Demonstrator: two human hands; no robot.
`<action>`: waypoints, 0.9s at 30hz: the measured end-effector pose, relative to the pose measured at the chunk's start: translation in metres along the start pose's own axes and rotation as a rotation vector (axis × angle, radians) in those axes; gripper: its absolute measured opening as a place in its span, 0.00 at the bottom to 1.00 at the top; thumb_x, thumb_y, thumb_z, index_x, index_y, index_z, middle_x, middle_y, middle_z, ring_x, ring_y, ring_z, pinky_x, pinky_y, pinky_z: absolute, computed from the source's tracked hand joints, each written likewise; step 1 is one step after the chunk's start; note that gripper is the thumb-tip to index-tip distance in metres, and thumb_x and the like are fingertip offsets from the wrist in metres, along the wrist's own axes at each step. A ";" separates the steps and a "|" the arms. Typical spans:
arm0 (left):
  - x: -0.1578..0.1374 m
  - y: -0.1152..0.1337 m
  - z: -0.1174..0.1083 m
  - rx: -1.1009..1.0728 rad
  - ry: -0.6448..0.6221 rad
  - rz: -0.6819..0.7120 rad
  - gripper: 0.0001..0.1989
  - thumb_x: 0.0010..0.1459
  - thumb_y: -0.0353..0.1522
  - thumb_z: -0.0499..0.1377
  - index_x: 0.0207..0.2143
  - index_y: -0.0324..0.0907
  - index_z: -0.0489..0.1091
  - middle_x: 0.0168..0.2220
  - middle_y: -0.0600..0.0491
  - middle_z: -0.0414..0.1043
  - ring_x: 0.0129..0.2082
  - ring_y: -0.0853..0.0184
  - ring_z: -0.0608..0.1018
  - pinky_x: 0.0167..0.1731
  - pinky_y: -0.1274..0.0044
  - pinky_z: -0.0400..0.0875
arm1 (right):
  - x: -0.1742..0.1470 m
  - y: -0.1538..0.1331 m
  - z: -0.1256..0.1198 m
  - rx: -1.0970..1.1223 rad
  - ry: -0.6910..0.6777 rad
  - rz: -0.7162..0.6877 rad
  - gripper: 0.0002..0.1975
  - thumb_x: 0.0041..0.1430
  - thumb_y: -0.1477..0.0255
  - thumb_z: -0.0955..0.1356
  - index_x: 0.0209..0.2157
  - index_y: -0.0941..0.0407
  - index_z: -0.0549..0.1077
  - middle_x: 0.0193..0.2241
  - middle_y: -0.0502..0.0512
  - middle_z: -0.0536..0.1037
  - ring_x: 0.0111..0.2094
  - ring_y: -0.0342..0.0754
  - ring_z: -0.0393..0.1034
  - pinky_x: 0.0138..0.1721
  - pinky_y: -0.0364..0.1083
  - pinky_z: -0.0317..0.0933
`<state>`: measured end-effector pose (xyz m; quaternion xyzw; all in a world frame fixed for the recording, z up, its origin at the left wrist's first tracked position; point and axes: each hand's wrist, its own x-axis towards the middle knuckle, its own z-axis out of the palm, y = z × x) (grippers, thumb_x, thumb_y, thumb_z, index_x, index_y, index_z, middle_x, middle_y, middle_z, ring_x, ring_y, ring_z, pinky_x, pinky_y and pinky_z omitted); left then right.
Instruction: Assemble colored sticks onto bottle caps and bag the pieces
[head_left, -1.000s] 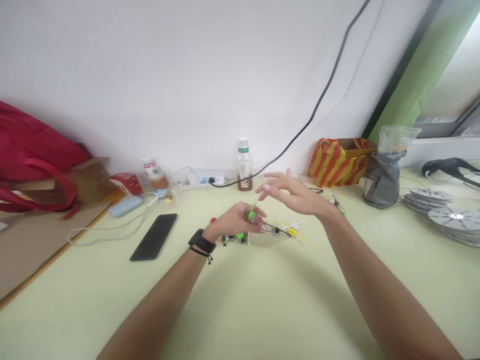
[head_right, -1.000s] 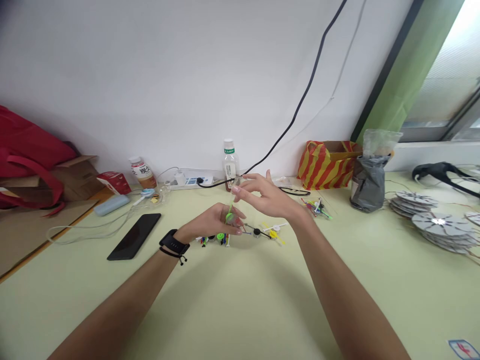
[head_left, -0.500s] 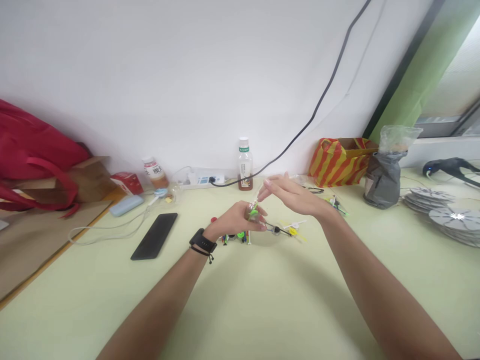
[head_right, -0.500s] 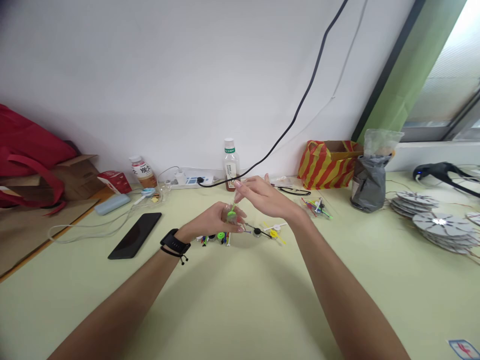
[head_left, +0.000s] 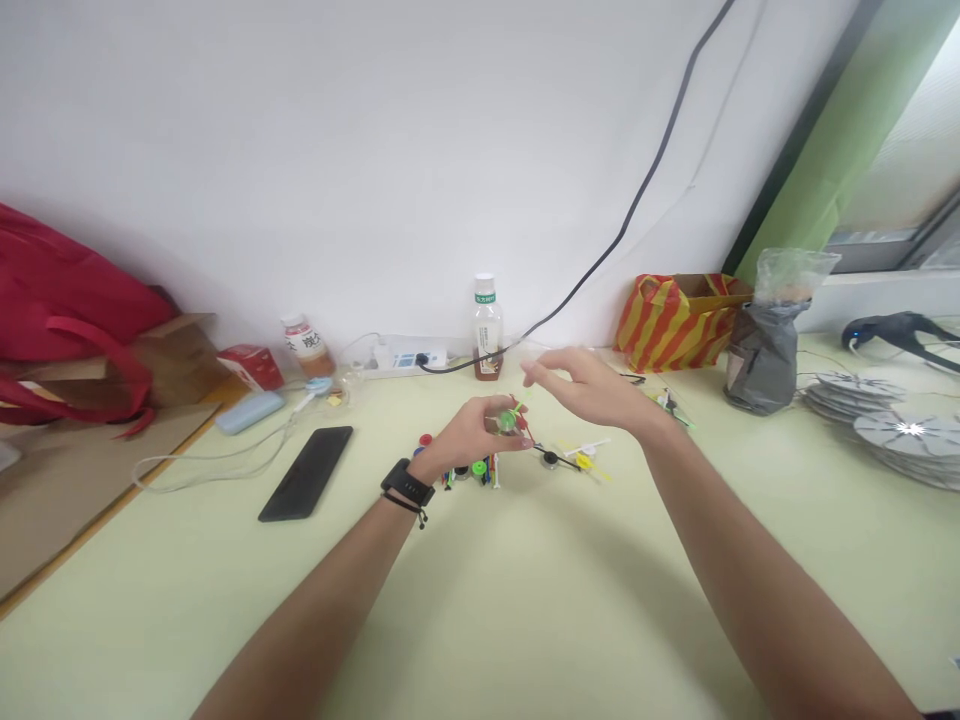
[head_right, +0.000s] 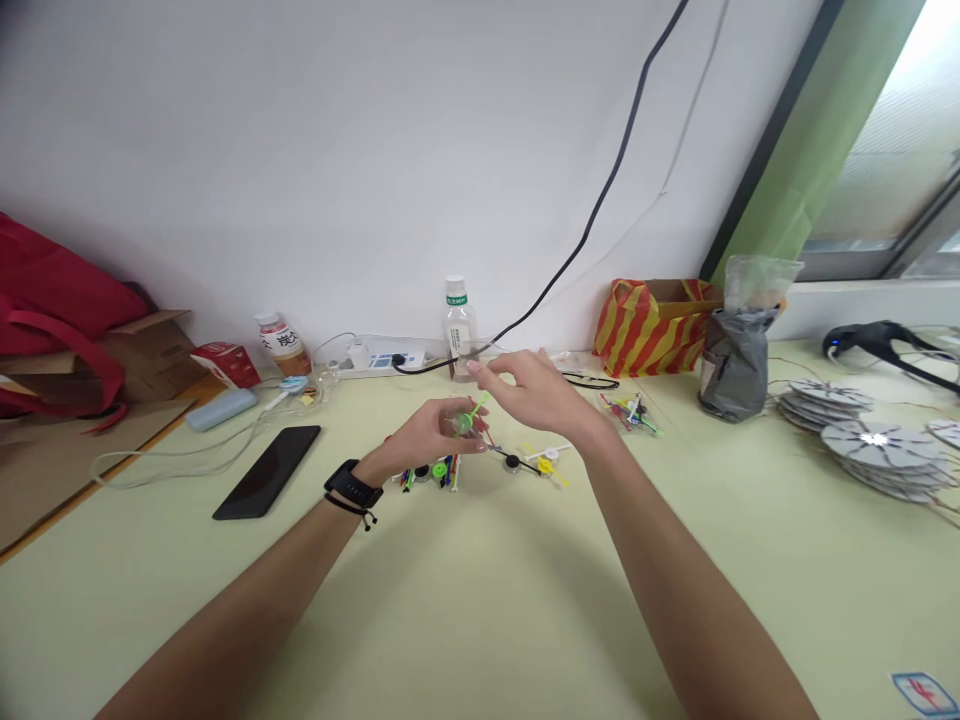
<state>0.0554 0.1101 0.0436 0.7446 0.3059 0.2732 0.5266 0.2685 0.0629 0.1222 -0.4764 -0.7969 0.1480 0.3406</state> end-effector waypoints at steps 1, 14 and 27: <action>0.000 0.000 0.000 -0.009 -0.009 0.004 0.25 0.48 0.41 0.74 0.45 0.39 0.75 0.44 0.45 0.80 0.44 0.56 0.83 0.46 0.68 0.76 | -0.001 0.002 -0.001 -0.007 -0.033 -0.026 0.26 0.71 0.52 0.60 0.31 0.53 0.80 0.31 0.52 0.82 0.36 0.53 0.74 0.45 0.53 0.66; -0.005 0.010 -0.006 -0.033 -0.059 0.021 0.35 0.49 0.39 0.75 0.58 0.44 0.70 0.56 0.41 0.76 0.55 0.52 0.79 0.54 0.62 0.71 | -0.003 0.001 -0.011 -0.035 0.029 -0.139 0.13 0.66 0.62 0.68 0.31 0.53 0.79 0.33 0.53 0.83 0.37 0.51 0.75 0.35 0.48 0.63; 0.000 -0.006 0.004 -0.136 -0.064 -0.001 0.23 0.53 0.43 0.72 0.46 0.37 0.76 0.46 0.42 0.81 0.48 0.54 0.82 0.52 0.64 0.75 | 0.001 0.007 -0.003 -0.017 0.231 -0.150 0.11 0.66 0.61 0.68 0.36 0.52 0.79 0.39 0.54 0.83 0.46 0.53 0.74 0.43 0.49 0.65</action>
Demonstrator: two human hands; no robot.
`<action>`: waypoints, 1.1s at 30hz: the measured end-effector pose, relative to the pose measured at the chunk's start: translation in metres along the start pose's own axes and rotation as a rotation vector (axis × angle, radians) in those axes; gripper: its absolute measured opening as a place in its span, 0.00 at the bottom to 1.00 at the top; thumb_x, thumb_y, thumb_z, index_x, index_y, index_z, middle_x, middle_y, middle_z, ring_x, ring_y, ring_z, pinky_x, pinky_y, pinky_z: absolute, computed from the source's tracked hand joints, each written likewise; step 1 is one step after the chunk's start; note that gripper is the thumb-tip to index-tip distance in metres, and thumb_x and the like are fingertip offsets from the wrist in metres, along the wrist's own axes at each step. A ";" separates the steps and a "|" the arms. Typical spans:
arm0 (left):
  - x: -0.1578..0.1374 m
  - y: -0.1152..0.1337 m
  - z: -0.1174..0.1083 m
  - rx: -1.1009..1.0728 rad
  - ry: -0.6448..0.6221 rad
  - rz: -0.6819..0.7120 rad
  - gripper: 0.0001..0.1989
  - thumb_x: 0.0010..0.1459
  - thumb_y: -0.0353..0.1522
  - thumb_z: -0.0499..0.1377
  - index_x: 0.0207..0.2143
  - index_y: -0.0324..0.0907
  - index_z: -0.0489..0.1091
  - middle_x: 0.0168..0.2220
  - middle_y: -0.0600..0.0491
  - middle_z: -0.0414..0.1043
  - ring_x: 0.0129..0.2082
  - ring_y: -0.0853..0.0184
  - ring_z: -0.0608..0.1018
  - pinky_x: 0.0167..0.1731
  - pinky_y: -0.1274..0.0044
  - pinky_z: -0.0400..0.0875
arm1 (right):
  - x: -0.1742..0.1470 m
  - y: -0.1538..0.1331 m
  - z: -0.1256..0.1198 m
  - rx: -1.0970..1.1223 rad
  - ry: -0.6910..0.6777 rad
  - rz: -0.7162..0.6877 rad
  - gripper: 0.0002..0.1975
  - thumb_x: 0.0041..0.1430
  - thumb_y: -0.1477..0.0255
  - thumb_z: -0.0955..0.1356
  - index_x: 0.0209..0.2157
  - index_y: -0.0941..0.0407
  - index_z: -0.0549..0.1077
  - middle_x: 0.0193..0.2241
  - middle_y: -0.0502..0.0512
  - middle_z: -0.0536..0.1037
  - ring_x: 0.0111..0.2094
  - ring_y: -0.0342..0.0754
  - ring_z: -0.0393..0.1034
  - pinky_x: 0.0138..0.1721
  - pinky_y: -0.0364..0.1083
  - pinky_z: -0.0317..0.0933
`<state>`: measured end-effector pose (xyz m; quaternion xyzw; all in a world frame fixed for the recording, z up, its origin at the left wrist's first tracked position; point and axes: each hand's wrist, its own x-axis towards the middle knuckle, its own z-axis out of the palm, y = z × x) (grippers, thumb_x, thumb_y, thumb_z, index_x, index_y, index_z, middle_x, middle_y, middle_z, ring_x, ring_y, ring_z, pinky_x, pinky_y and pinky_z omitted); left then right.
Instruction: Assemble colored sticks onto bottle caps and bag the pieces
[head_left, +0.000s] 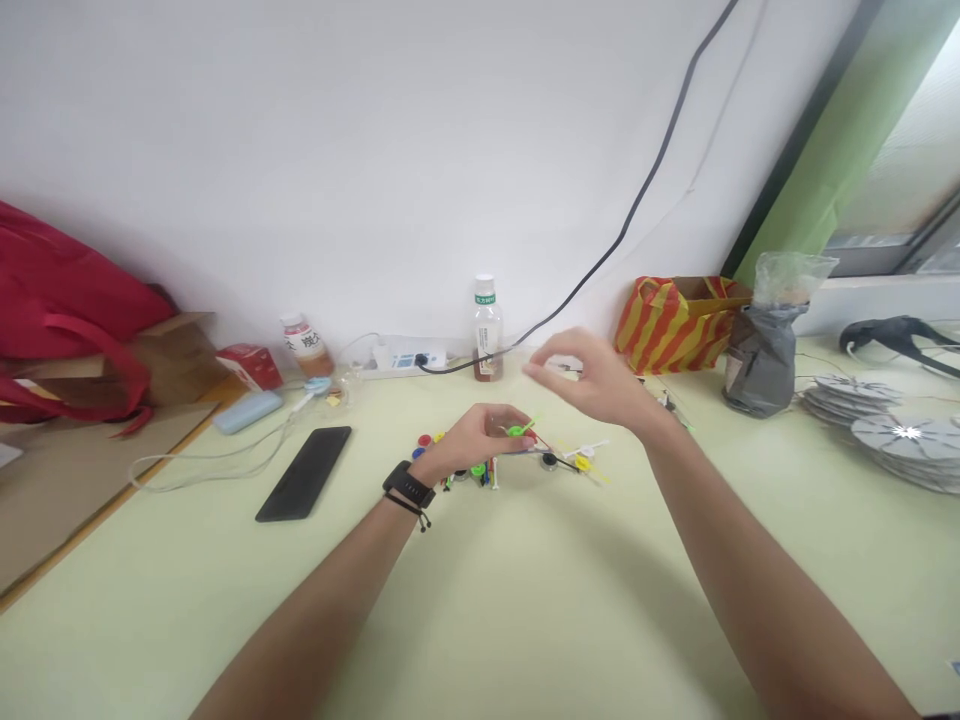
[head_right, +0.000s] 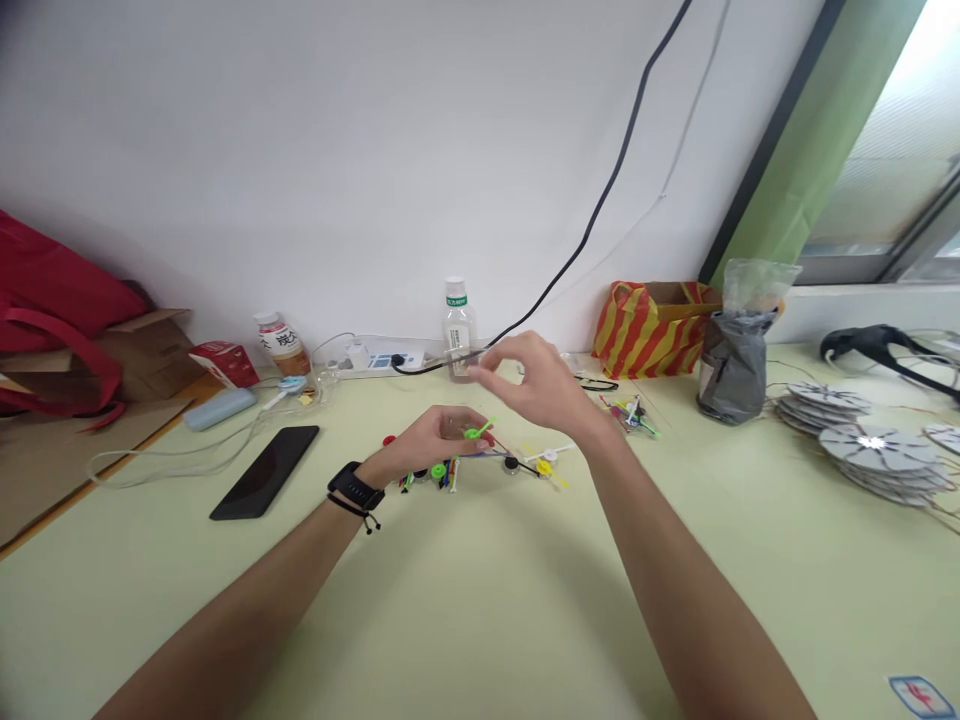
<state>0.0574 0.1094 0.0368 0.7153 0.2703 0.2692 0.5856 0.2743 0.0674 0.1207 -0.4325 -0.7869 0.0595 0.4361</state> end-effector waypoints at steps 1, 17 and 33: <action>0.000 -0.001 -0.002 -0.016 0.045 -0.010 0.24 0.53 0.43 0.72 0.46 0.37 0.76 0.46 0.41 0.81 0.47 0.54 0.83 0.51 0.64 0.76 | 0.001 0.006 0.000 -0.016 0.109 0.009 0.10 0.67 0.62 0.67 0.39 0.52 0.79 0.42 0.55 0.82 0.48 0.53 0.73 0.45 0.50 0.64; -0.004 -0.004 -0.027 -0.016 0.129 -0.066 0.27 0.46 0.37 0.76 0.46 0.39 0.73 0.42 0.46 0.82 0.38 0.62 0.83 0.38 0.73 0.79 | -0.018 0.065 0.055 0.003 -0.915 0.311 0.06 0.50 0.76 0.72 0.33 0.58 0.79 0.33 0.55 0.84 0.33 0.48 0.76 0.32 0.42 0.64; -0.002 -0.009 -0.006 0.109 0.108 -0.065 0.24 0.52 0.43 0.72 0.43 0.40 0.70 0.40 0.45 0.81 0.32 0.62 0.84 0.30 0.75 0.78 | -0.001 0.010 -0.035 0.332 0.321 0.232 0.19 0.56 0.55 0.76 0.36 0.57 0.79 0.29 0.57 0.83 0.29 0.50 0.80 0.32 0.46 0.76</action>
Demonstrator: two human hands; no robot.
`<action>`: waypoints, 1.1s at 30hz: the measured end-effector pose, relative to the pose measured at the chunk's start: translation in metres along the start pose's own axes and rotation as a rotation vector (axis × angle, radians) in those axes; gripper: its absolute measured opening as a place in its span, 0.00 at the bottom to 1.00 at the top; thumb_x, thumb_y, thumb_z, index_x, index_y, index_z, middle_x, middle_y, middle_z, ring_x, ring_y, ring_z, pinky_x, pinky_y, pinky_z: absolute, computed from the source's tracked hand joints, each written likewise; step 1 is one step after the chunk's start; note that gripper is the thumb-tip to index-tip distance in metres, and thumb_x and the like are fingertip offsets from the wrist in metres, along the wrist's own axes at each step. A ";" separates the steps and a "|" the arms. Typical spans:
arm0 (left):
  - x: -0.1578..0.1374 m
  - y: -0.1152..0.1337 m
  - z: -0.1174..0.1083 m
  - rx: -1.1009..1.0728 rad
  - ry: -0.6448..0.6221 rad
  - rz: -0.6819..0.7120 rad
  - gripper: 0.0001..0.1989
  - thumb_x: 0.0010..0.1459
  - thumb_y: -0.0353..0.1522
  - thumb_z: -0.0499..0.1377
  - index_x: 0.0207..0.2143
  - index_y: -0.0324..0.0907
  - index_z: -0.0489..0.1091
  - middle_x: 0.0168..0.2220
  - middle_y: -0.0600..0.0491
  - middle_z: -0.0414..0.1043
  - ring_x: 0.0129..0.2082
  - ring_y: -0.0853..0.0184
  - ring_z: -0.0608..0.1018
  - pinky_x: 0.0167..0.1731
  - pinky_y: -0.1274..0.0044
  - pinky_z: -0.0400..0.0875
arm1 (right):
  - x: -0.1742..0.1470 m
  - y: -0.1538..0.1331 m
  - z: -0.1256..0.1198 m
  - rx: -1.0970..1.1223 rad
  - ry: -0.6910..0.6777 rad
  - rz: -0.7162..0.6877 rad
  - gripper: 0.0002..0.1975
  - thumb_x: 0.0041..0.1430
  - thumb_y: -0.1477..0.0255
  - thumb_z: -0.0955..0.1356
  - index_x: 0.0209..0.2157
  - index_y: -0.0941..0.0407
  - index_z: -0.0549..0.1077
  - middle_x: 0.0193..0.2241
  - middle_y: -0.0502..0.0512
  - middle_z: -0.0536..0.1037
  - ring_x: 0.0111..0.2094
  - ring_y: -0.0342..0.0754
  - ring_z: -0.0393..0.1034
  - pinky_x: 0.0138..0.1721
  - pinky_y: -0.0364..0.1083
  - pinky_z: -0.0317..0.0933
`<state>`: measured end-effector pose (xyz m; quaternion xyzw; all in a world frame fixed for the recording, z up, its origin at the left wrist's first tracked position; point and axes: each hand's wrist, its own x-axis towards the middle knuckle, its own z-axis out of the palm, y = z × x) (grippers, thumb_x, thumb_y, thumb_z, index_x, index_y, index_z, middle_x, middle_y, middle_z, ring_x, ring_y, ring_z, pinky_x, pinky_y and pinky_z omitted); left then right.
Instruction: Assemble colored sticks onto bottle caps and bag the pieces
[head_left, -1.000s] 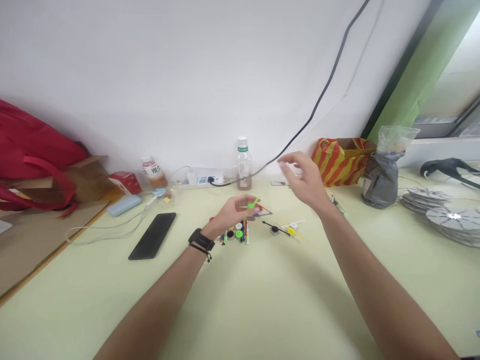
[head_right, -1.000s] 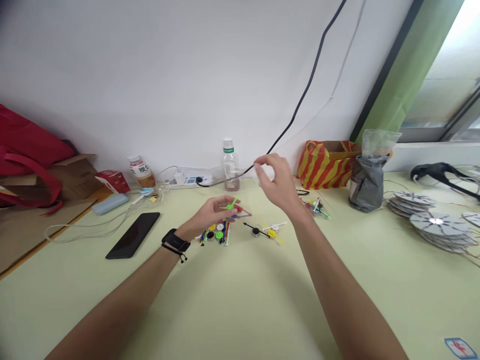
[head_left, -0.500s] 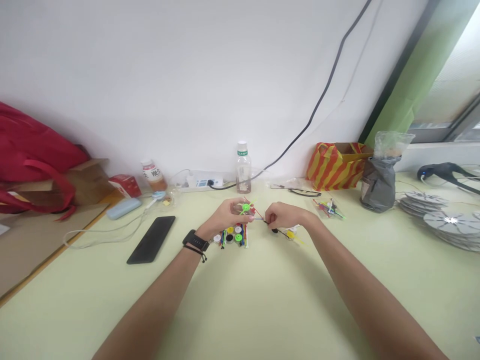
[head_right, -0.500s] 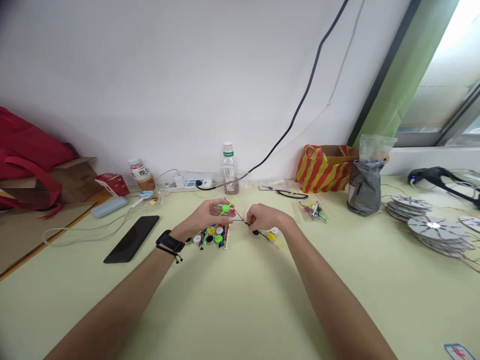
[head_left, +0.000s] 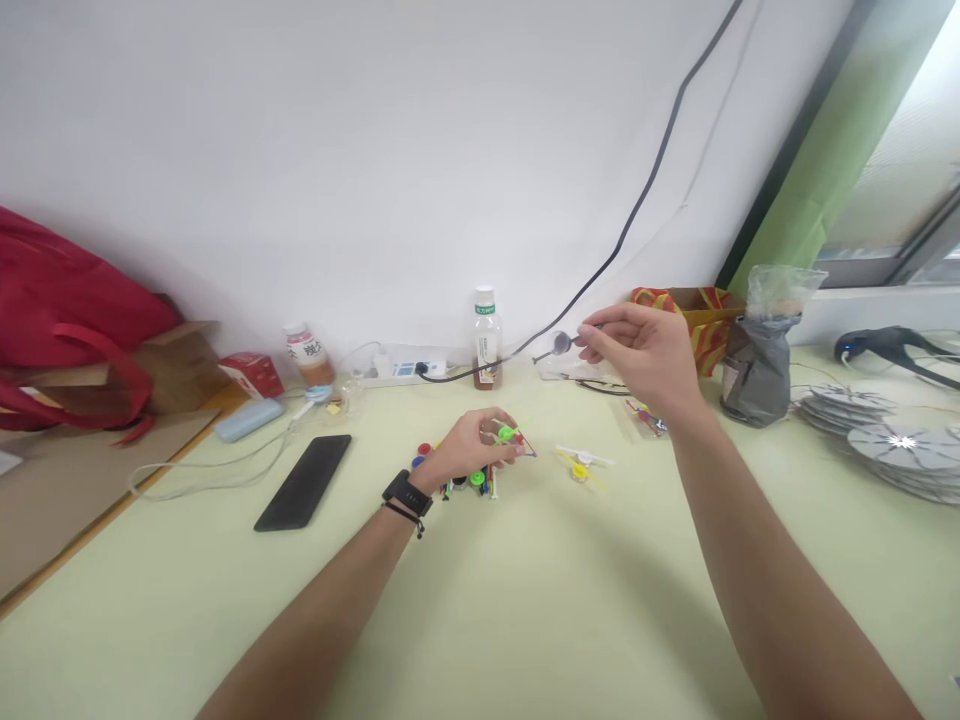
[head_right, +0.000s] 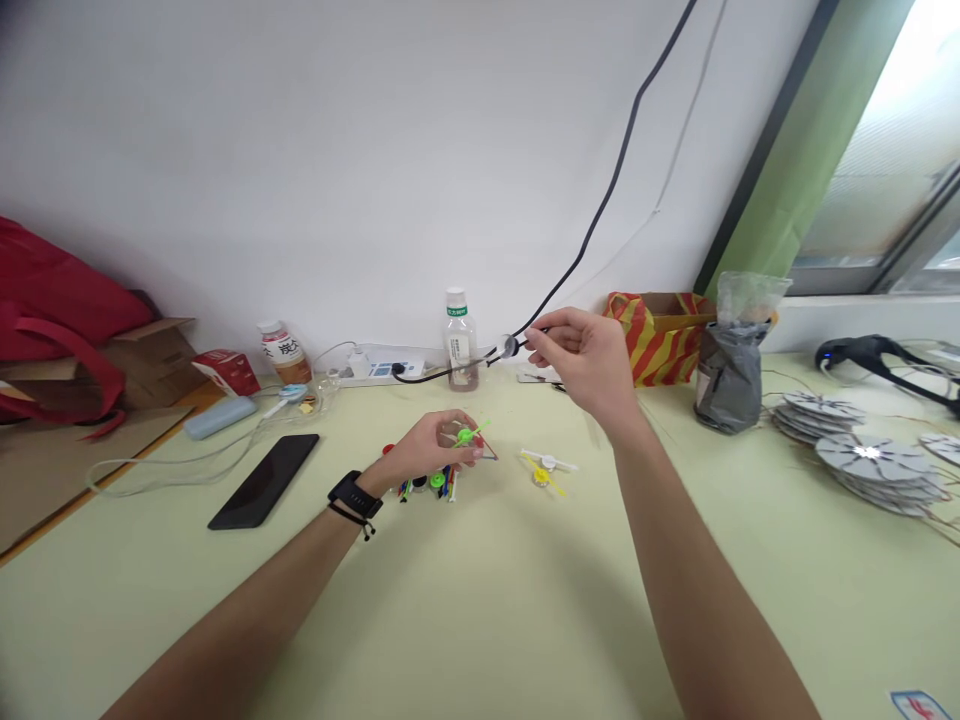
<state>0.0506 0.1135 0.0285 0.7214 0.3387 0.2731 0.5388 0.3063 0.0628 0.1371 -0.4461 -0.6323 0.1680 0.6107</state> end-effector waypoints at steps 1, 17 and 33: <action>0.000 0.000 0.002 0.003 -0.004 -0.004 0.24 0.52 0.44 0.72 0.43 0.41 0.70 0.40 0.45 0.81 0.32 0.62 0.84 0.30 0.75 0.78 | -0.002 -0.006 0.003 -0.014 -0.037 -0.005 0.18 0.56 0.55 0.76 0.36 0.57 0.79 0.29 0.57 0.83 0.28 0.50 0.80 0.31 0.46 0.76; 0.001 -0.002 0.004 0.034 -0.015 0.071 0.25 0.50 0.43 0.73 0.46 0.38 0.76 0.41 0.43 0.83 0.42 0.57 0.84 0.43 0.70 0.77 | -0.007 -0.015 0.010 -0.169 -0.032 -0.032 0.15 0.58 0.58 0.74 0.33 0.57 0.80 0.25 0.55 0.80 0.27 0.49 0.77 0.29 0.46 0.72; 0.000 0.003 0.010 0.135 0.082 0.178 0.20 0.53 0.43 0.71 0.42 0.38 0.77 0.34 0.50 0.81 0.31 0.66 0.80 0.34 0.77 0.73 | -0.010 -0.015 0.027 -0.189 -0.151 0.199 0.04 0.58 0.71 0.71 0.34 0.57 0.76 0.28 0.56 0.82 0.29 0.52 0.81 0.30 0.44 0.73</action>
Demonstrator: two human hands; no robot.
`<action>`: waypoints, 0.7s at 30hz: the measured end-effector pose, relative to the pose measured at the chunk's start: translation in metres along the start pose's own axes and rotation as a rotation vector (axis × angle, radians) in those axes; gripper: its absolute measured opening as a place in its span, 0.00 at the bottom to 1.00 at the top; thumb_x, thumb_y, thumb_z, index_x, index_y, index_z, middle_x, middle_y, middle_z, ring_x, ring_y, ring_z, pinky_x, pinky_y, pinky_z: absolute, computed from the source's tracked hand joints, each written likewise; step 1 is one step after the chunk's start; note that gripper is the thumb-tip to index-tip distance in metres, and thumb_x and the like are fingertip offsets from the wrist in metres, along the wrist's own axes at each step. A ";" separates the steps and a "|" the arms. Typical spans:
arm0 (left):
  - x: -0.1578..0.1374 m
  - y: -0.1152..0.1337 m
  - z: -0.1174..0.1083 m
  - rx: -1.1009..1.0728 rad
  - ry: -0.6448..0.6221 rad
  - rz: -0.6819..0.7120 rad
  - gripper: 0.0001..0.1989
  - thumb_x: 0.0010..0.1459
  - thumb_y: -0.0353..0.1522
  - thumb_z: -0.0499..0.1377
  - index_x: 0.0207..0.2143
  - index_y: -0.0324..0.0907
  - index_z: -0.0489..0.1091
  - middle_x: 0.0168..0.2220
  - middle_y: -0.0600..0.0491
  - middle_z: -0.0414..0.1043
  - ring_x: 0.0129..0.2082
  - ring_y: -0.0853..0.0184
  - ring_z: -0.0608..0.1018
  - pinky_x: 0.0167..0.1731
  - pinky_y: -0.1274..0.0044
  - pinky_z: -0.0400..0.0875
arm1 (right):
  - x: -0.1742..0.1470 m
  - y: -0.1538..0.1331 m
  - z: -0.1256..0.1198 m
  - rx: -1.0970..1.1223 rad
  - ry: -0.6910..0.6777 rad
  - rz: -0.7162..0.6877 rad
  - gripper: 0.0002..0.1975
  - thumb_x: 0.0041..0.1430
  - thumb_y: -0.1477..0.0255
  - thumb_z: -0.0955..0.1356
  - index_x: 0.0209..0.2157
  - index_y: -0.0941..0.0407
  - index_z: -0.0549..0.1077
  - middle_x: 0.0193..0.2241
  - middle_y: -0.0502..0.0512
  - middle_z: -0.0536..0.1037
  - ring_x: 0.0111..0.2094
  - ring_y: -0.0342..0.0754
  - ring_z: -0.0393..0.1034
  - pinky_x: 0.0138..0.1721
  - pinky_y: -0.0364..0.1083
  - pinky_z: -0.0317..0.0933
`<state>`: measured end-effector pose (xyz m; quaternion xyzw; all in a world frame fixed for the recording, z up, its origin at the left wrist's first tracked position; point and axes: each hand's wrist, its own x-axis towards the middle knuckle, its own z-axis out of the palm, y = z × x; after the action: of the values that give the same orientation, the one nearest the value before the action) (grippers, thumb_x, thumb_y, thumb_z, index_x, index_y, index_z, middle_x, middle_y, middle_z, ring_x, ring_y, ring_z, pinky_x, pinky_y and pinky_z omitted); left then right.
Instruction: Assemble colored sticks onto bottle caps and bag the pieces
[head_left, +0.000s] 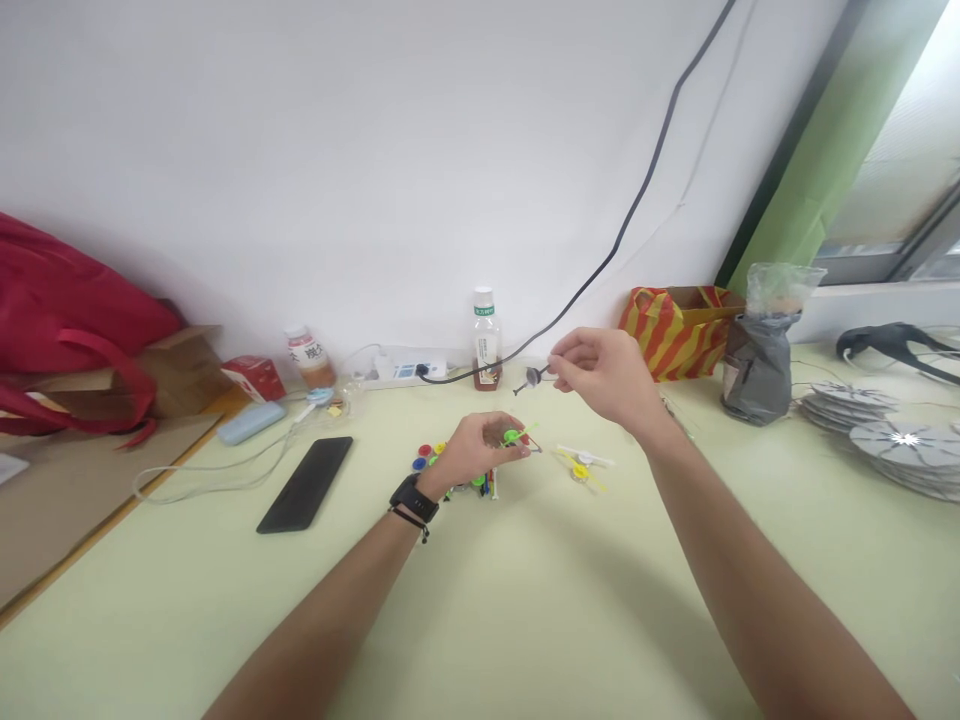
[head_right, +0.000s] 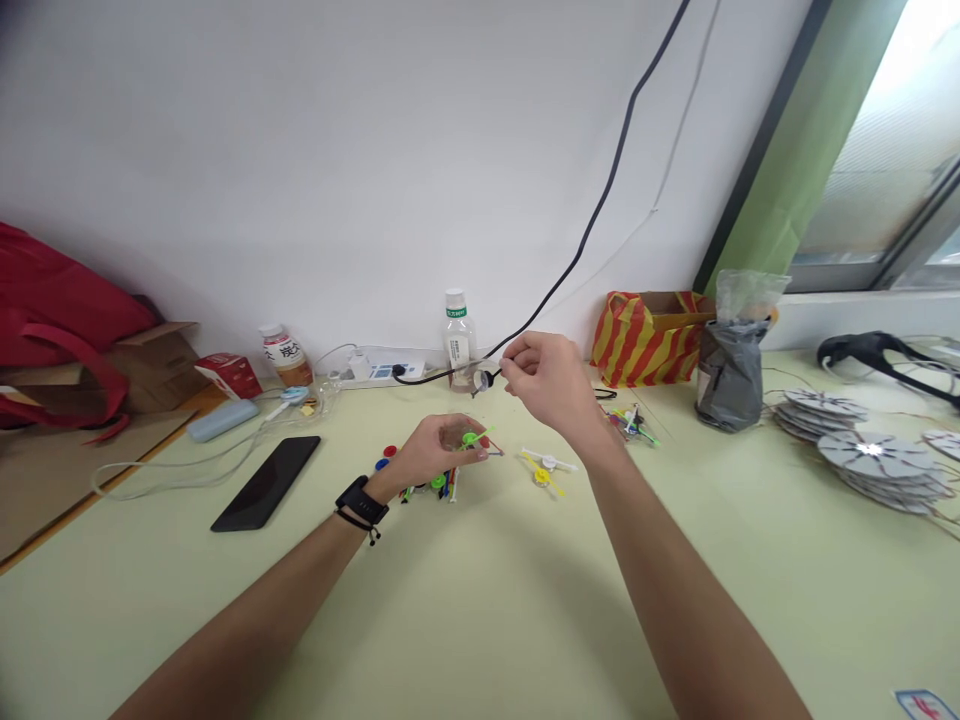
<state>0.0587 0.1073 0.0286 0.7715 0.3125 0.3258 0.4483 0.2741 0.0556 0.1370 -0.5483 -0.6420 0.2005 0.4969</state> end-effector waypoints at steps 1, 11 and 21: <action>0.000 0.000 0.000 0.019 0.011 0.004 0.21 0.52 0.43 0.71 0.42 0.38 0.77 0.33 0.50 0.81 0.30 0.66 0.79 0.32 0.77 0.72 | 0.000 0.000 -0.001 0.017 0.020 0.008 0.05 0.58 0.70 0.71 0.35 0.57 0.76 0.28 0.56 0.83 0.29 0.52 0.81 0.30 0.44 0.73; 0.001 -0.001 -0.001 0.093 0.035 0.018 0.21 0.54 0.45 0.69 0.42 0.39 0.77 0.34 0.51 0.81 0.27 0.68 0.75 0.29 0.78 0.68 | -0.002 0.002 -0.020 -0.036 -0.132 -0.053 0.05 0.58 0.69 0.72 0.33 0.56 0.78 0.30 0.57 0.83 0.31 0.52 0.80 0.34 0.47 0.74; 0.000 0.004 -0.002 0.145 0.014 0.012 0.18 0.55 0.43 0.69 0.41 0.41 0.77 0.35 0.53 0.81 0.29 0.68 0.75 0.28 0.78 0.66 | -0.006 0.000 -0.001 -0.452 -0.250 -0.285 0.10 0.55 0.79 0.66 0.33 0.56 0.79 0.34 0.56 0.81 0.34 0.50 0.73 0.33 0.46 0.61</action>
<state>0.0578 0.1065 0.0325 0.8016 0.3339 0.3102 0.3869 0.2742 0.0504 0.1348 -0.5205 -0.7972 0.0470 0.3023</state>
